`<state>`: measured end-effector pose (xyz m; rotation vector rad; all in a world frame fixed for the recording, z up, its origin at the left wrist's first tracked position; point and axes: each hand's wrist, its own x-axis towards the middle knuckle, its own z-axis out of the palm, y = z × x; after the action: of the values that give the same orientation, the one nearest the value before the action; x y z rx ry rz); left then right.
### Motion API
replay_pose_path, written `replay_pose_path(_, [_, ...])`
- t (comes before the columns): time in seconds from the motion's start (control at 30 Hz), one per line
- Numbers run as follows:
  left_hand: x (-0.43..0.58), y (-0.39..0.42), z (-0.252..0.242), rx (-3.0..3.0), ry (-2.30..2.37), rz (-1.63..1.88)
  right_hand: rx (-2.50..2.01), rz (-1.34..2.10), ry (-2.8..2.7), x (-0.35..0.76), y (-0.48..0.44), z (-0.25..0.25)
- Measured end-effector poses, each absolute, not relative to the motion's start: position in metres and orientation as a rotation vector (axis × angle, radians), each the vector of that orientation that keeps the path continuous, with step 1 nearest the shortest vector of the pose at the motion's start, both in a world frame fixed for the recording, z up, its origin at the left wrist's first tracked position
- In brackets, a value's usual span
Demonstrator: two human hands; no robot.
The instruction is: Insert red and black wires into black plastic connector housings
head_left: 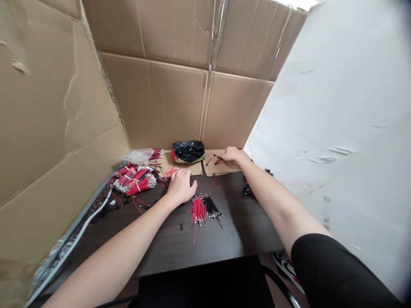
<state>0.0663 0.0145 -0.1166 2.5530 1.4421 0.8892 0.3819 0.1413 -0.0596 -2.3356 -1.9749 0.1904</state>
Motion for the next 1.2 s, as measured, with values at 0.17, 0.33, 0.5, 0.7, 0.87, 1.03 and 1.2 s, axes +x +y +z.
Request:
replay_pose_path(0.17, [0.067,0.014,-0.115,2.568,1.459,0.864,-2.341,0.203,-1.804,0.373,0.146,-0.076])
replay_pose_path(0.33, [0.067,0.013,-0.115,2.586,1.471,0.852,-2.317,0.261,-1.715,0.373,0.153,-0.079])
replay_pose_path(0.5, [0.068,0.012,-0.115,2.589,1.482,0.822,-2.324,0.28,-1.665,0.373,0.155,-0.077])
replay_pose_path(0.7, [0.068,0.011,-0.112,2.595,1.481,0.825,-2.29,0.264,-1.631,0.36,0.151,-0.084])
replay_pose_path(0.87, [0.067,0.01,-0.111,2.587,1.471,0.815,-2.168,0.266,-1.689,0.361,0.147,-0.073])
replay_pose_path(1.03, [0.069,0.01,-0.114,2.603,1.448,0.811,-2.053,0.241,-1.866,0.381,0.144,-0.052])
replay_pose_path(1.2, [0.068,0.011,-0.115,2.617,1.447,0.827,-2.027,0.26,-2.077,0.391,0.14,-0.053])
